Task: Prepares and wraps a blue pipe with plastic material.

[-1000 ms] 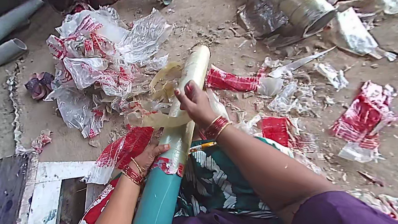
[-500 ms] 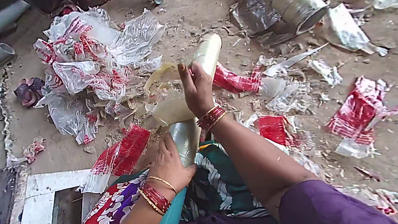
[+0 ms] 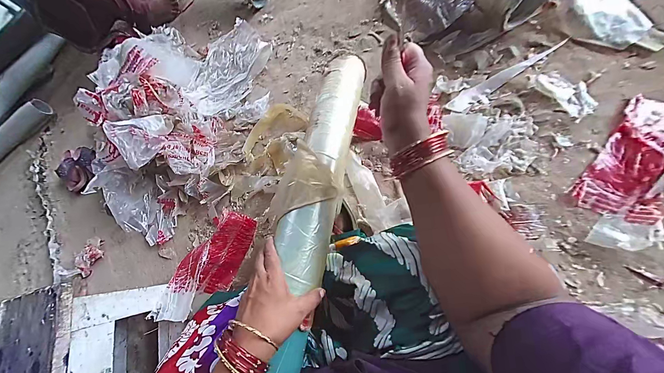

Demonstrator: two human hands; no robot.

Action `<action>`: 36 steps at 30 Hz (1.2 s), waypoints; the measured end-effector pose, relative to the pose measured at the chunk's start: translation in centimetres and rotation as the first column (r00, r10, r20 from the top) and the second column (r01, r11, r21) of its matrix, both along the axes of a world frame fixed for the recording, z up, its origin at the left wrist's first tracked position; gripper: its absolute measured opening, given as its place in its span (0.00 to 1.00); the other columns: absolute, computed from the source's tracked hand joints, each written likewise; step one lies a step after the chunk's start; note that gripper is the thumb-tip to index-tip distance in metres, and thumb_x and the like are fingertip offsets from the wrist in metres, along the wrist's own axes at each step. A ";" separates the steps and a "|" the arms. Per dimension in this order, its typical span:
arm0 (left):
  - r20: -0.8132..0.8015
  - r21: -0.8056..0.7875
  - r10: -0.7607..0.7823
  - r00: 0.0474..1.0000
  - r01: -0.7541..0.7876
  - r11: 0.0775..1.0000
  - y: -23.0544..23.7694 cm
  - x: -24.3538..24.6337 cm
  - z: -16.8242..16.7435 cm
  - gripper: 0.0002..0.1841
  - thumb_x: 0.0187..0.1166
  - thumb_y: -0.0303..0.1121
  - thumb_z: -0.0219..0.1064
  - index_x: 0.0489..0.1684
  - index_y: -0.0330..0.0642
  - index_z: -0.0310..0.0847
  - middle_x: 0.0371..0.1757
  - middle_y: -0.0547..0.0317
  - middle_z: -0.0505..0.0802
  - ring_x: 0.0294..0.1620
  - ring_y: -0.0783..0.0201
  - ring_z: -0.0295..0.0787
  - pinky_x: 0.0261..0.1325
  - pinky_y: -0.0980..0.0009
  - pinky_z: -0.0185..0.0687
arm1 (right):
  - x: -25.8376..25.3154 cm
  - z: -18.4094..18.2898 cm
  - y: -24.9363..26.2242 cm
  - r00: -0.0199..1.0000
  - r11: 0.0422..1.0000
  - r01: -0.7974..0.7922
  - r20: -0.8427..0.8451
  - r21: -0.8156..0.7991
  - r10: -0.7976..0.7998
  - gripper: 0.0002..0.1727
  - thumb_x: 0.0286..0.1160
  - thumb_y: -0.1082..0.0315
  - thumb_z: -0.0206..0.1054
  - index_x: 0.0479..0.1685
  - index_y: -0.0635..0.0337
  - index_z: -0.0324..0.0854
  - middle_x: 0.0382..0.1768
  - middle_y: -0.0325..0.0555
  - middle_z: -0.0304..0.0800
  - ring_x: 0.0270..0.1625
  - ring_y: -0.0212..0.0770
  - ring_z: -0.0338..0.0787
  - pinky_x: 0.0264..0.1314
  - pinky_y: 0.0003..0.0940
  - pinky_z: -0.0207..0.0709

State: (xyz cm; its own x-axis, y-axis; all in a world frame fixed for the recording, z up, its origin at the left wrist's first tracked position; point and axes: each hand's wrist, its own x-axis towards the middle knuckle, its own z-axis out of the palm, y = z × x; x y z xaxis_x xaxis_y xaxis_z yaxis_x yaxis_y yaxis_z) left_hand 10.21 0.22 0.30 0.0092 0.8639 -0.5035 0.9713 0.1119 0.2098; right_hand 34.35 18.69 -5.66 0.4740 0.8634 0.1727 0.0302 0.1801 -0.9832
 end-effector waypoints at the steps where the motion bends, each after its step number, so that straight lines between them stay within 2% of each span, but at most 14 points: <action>1: 0.015 0.017 0.024 1.000 -0.025 1.000 0.0 -0.8 -0.1 0.66 0.59 0.56 0.84 0.94 0.29 0.41 0.90 0.30 0.63 0.86 0.40 0.69 0.84 0.49 0.67 | 0.4 -0.5 -0.1 1.000 0.999 0.009 -0.004 -0.053 -0.010 0.18 0.94 0.56 0.51 0.34 0.56 0.69 0.22 0.32 0.69 0.21 0.28 0.73 0.32 0.29 0.74; 5: 0.053 -0.014 0.149 0.987 -0.148 0.989 0.6 -3.3 -0.8 0.67 0.56 0.53 0.86 0.94 0.30 0.42 0.89 0.32 0.65 0.86 0.41 0.69 0.85 0.48 0.65 | -1.9 -2.6 -0.1 0.964 0.880 -0.254 -0.034 -0.402 0.263 0.21 0.90 0.53 0.58 0.51 0.66 0.74 0.33 0.49 0.80 0.31 0.40 0.81 0.39 0.42 0.78; 9: 0.109 -0.093 0.230 0.967 -0.221 0.971 1.6 -5.9 -1.8 0.65 0.58 0.54 0.85 0.94 0.31 0.43 0.87 0.33 0.70 0.85 0.45 0.70 0.87 0.52 0.63 | -6.4 -3.0 -0.5 0.837 0.700 -0.474 -0.029 -0.534 0.546 0.17 0.84 0.61 0.67 0.57 0.67 0.73 0.43 0.58 0.85 0.40 0.49 0.87 0.46 0.50 0.81; 11: 0.104 -0.127 0.239 0.965 -0.225 0.966 1.9 -5.8 -1.5 0.67 0.62 0.55 0.84 0.95 0.31 0.35 0.90 0.32 0.62 0.89 0.44 0.64 0.89 0.52 0.59 | -8.2 -3.0 -1.0 0.830 0.623 -0.502 -0.132 -0.599 0.542 0.20 0.85 0.63 0.65 0.65 0.67 0.69 0.48 0.60 0.85 0.42 0.48 0.89 0.48 0.47 0.82; 14: 0.078 0.006 0.139 0.987 -0.140 0.990 2.8 -5.0 -1.2 0.69 0.66 0.62 0.78 0.96 0.30 0.28 0.95 0.29 0.48 0.95 0.38 0.50 0.92 0.47 0.51 | -9.8 -3.1 -2.1 0.877 0.576 -0.479 -0.396 -0.663 0.274 0.24 0.86 0.66 0.57 0.78 0.65 0.64 0.59 0.64 0.81 0.50 0.53 0.88 0.50 0.49 0.83; 16: 0.022 0.271 -0.061 0.998 0.053 0.961 4.4 -4.0 -1.4 0.61 0.70 0.63 0.74 0.95 0.31 0.41 0.92 0.29 0.58 0.93 0.34 0.54 0.91 0.42 0.52 | -10.0 -3.2 -2.8 0.844 0.564 -0.502 -0.513 -0.656 0.154 0.26 0.85 0.69 0.52 0.81 0.66 0.61 0.67 0.67 0.78 0.57 0.56 0.88 0.54 0.52 0.84; 18: -0.077 0.490 -0.348 0.934 0.340 0.803 7.7 -2.5 -2.0 0.46 0.75 0.57 0.71 0.87 0.32 0.65 0.82 0.34 0.78 0.87 0.32 0.65 0.87 0.39 0.59 | -9.8 -3.3 -3.0 0.827 0.564 -0.508 -0.551 -0.651 0.110 0.25 0.86 0.70 0.48 0.80 0.67 0.60 0.63 0.66 0.82 0.51 0.51 0.92 0.49 0.46 0.86; 19: -0.129 0.491 -0.462 0.878 0.461 0.739 9.7 -1.5 -2.1 0.39 0.77 0.54 0.71 0.82 0.35 0.73 0.79 0.38 0.81 0.87 0.32 0.65 0.87 0.38 0.58 | -9.7 -3.6 -3.1 0.826 0.560 -0.509 -0.553 -0.654 0.106 0.23 0.88 0.69 0.46 0.79 0.68 0.61 0.58 0.64 0.85 0.45 0.47 0.92 0.46 0.41 0.86; 22: -0.279 0.130 -0.627 0.728 0.675 0.726 14.6 2.2 -2.5 0.35 0.76 0.56 0.73 0.73 0.38 0.81 0.77 0.41 0.83 0.90 0.35 0.59 0.91 0.41 0.50 | -9.2 -4.6 -3.0 0.835 0.566 -0.503 -0.536 -0.653 0.124 0.24 0.86 0.71 0.47 0.80 0.67 0.58 0.52 0.62 0.88 0.40 0.44 0.93 0.44 0.37 0.86; 24: -0.344 -0.064 -0.708 0.617 0.736 0.674 16.4 3.4 -3.3 0.32 0.77 0.56 0.73 0.66 0.34 0.82 0.66 0.40 0.87 0.77 0.37 0.75 0.75 0.42 0.70 | -9.4 -5.1 -2.9 0.853 0.587 -0.480 -0.503 -0.652 0.139 0.26 0.84 0.74 0.49 0.82 0.65 0.56 0.51 0.62 0.87 0.39 0.46 0.93 0.42 0.40 0.87; 26: -0.341 -0.159 -0.736 0.585 0.736 0.658 17.6 3.6 -4.0 0.29 0.83 0.54 0.67 0.65 0.33 0.82 0.61 0.36 0.89 0.69 0.36 0.83 0.69 0.40 0.75 | -9.2 -5.1 -2.8 0.858 0.596 -0.476 -0.490 -0.646 0.153 0.28 0.83 0.74 0.50 0.84 0.62 0.53 0.54 0.63 0.85 0.39 0.47 0.92 0.42 0.41 0.86; 31: -0.301 -0.219 -0.680 0.669 0.645 0.732 18.2 3.2 -3.2 0.28 0.95 0.49 0.48 0.51 0.30 0.86 0.55 0.33 0.91 0.66 0.36 0.86 0.64 0.36 0.76 | -8.5 -5.4 -2.0 0.866 0.602 -0.463 -0.476 -0.650 0.152 0.29 0.87 0.72 0.50 0.86 0.59 0.50 0.62 0.67 0.81 0.37 0.52 0.95 0.37 0.46 0.90; 33: -0.220 -0.117 -0.599 0.770 0.588 0.800 18.3 2.1 -3.3 0.29 0.95 0.49 0.49 0.42 0.28 0.85 0.50 0.32 0.91 0.63 0.35 0.87 0.63 0.36 0.75 | -8.4 -5.3 -1.9 0.897 0.630 -0.422 -0.402 -0.652 0.185 0.27 0.86 0.70 0.53 0.82 0.60 0.54 0.57 0.66 0.82 0.37 0.53 0.94 0.36 0.48 0.90; 36: 0.036 0.149 -0.432 0.901 0.422 0.894 17.7 -0.3 -4.1 0.27 0.91 0.44 0.57 0.25 0.27 0.82 0.32 0.36 0.88 0.43 0.39 0.88 0.52 0.39 0.75 | -8.0 -5.3 -1.7 0.945 0.705 -0.327 -0.242 -0.629 0.222 0.22 0.82 0.69 0.57 0.73 0.65 0.63 0.53 0.63 0.86 0.43 0.54 0.94 0.43 0.52 0.88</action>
State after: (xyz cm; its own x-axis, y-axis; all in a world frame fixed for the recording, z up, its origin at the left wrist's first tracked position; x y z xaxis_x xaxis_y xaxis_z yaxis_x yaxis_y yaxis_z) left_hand 9.89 17.90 -3.78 0.4217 0.8286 -0.3682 0.9025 -0.3444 0.2586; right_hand 26.33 17.04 -10.93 0.1709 0.8304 -0.5303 -0.0614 -0.5282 -0.8469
